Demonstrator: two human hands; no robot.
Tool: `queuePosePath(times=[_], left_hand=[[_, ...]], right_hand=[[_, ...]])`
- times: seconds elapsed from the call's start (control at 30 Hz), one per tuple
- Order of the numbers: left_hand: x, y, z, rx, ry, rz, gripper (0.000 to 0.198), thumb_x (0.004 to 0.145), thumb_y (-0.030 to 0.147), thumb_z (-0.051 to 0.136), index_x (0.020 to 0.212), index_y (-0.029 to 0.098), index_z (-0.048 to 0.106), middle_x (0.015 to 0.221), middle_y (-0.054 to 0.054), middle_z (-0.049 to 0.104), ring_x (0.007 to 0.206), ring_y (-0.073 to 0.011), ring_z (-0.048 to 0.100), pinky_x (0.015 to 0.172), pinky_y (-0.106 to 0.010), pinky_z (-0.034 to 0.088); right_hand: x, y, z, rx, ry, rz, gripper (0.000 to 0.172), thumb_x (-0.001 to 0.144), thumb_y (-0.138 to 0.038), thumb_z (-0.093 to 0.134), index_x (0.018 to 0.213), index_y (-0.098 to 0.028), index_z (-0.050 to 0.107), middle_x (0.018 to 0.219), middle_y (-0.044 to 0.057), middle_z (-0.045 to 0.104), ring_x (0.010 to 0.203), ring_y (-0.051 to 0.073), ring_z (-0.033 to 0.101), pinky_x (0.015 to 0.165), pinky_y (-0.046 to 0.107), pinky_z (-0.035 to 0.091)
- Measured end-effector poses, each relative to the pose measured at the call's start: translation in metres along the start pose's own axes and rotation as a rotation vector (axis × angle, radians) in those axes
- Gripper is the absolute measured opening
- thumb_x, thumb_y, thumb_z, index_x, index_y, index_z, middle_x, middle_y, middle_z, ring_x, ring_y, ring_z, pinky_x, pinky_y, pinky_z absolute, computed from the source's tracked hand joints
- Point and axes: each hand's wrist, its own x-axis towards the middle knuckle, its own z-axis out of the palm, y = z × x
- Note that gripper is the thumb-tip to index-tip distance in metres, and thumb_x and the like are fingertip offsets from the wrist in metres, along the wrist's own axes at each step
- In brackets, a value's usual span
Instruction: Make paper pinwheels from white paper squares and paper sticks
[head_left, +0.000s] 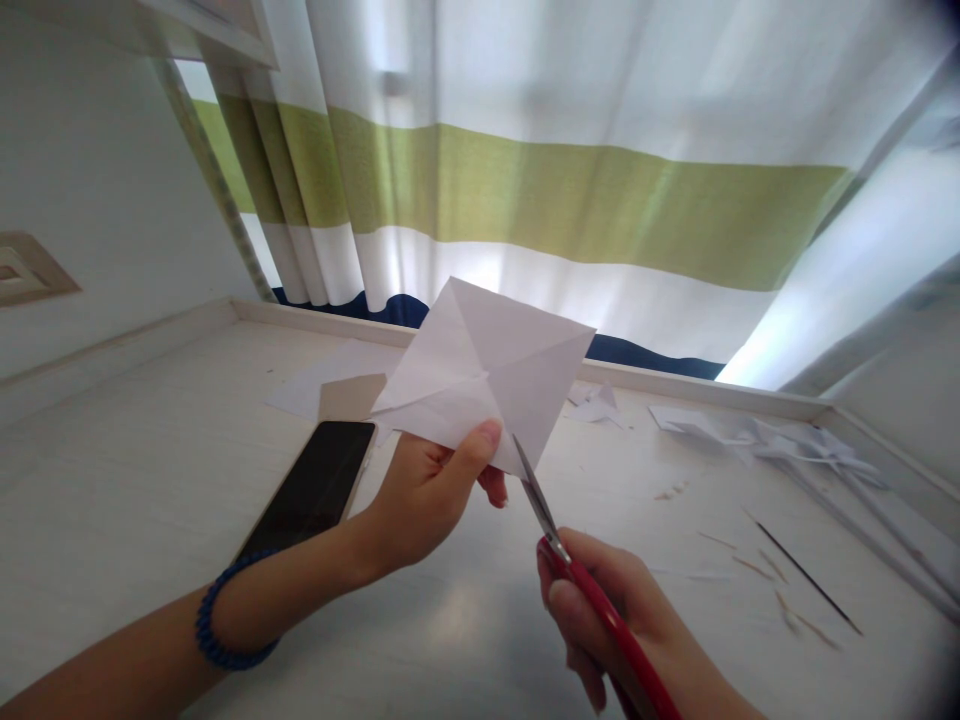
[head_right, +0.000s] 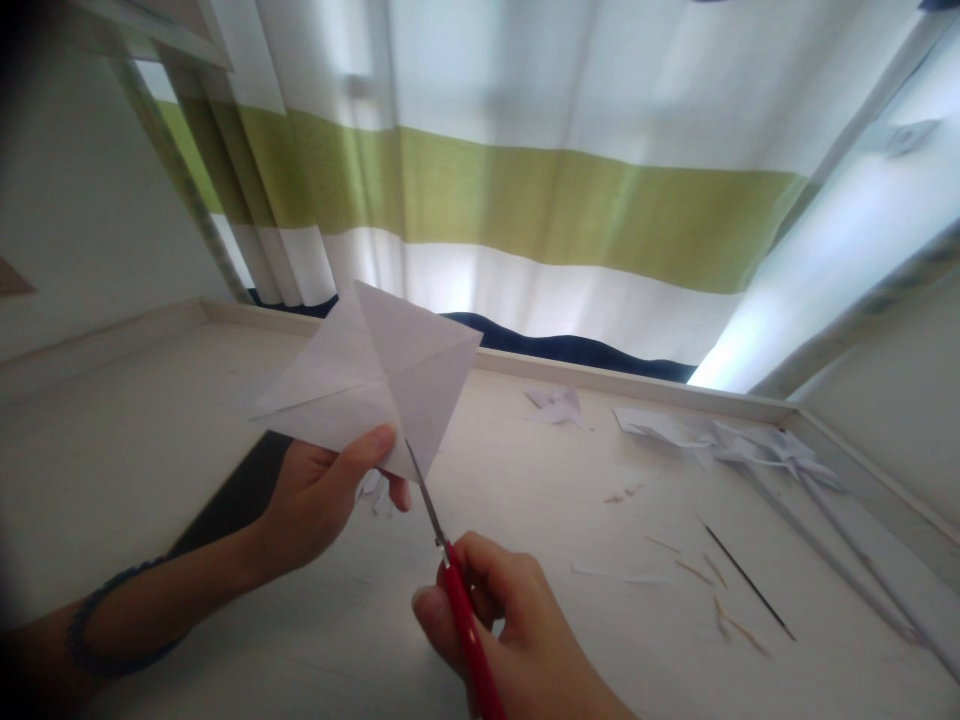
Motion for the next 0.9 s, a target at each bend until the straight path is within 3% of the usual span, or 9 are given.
queuePosePath(times=[0.63, 0.9], left_hand=[[0.0006, -0.0002, 0.0013, -0.014, -0.009, 0.004, 0.041, 0.084, 0.018, 0.040, 0.046, 0.014, 0.055, 0.044, 0.003, 0.055, 0.043, -0.0060, 0.050, 0.048, -0.014, 0.040], [0.0006, -0.0016, 0.0021, -0.053, -0.008, -0.009, 0.041, 0.083, 0.019, 0.040, 0.045, 0.014, 0.054, 0.041, 0.004, 0.052, 0.037, -0.0044, 0.044, 0.040, -0.014, 0.036]], right_hand=[[0.0018, 0.0030, 0.0013, 0.021, -0.019, 0.011, 0.040, 0.074, -0.057, 0.049, 0.065, -0.018, 0.044, 0.051, -0.006, 0.036, 0.040, 0.006, 0.033, 0.036, 0.018, 0.026], [0.0031, 0.0028, 0.0014, 0.023, -0.018, 0.016, 0.040, 0.074, -0.056, 0.050, 0.062, -0.018, 0.042, 0.046, -0.007, 0.037, 0.038, 0.005, 0.033, 0.035, 0.019, 0.024]])
